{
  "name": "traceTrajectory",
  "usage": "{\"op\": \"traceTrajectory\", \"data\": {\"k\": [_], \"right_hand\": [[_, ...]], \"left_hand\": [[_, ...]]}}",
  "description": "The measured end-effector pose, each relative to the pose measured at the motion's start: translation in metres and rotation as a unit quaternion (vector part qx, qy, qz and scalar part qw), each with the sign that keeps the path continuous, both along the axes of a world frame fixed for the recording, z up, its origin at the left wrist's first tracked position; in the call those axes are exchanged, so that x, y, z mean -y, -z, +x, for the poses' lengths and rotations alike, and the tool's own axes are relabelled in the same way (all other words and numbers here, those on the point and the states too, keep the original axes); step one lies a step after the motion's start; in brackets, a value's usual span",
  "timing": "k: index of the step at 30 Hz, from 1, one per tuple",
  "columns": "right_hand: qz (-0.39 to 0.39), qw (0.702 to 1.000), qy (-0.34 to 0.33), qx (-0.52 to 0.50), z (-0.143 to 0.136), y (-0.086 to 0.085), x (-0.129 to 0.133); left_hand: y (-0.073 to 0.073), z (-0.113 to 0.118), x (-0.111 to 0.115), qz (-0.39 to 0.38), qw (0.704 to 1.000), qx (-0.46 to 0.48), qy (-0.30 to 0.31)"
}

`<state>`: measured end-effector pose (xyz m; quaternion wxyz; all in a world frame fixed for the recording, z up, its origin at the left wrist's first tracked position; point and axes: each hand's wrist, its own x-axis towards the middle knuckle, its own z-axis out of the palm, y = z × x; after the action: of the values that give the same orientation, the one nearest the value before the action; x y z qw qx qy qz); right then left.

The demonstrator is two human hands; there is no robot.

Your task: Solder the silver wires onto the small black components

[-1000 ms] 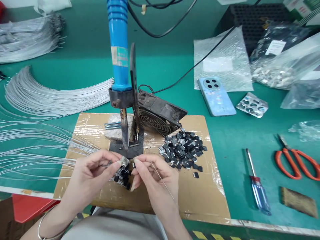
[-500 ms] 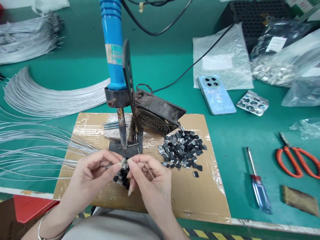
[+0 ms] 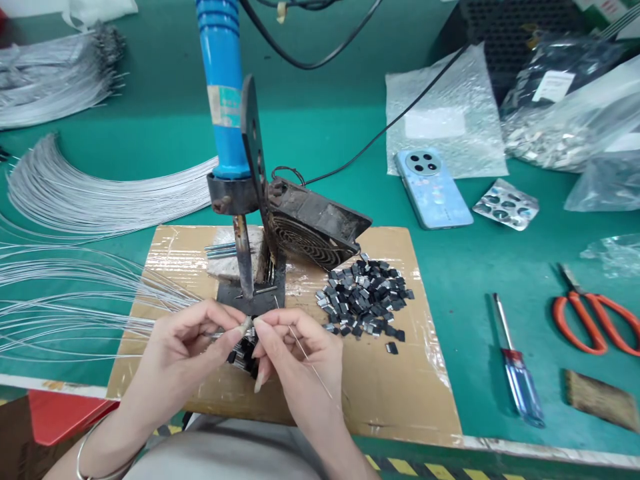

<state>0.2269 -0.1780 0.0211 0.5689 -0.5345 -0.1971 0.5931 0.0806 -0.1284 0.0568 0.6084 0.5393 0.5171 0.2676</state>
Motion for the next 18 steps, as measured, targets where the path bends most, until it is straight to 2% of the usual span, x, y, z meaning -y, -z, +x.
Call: {"op": "traceTrajectory", "data": {"k": [8, 12, 16, 18], "right_hand": [[-0.01, 1.0, -0.007, -0.02, -0.0004, 0.0034, 0.0017], [-0.008, 1.0, -0.007, -0.024, -0.001, 0.0046, 0.0025], [-0.01, 1.0, 0.0, 0.002, -0.0032, 0.0055, 0.0023], [-0.01, 0.999, 0.007, 0.05, -0.0028, 0.0059, 0.003]], "left_hand": [[0.0056, -0.0021, 0.0027, 0.006, 1.0, 0.016, -0.005], [0.0023, -0.0011, 0.0015, -0.004, 1.0, 0.011, -0.005], [-0.001, 0.002, -0.0009, -0.006, 1.0, 0.016, -0.012], [-0.0005, 0.003, -0.0011, -0.005, 1.0, 0.014, -0.011]]}}
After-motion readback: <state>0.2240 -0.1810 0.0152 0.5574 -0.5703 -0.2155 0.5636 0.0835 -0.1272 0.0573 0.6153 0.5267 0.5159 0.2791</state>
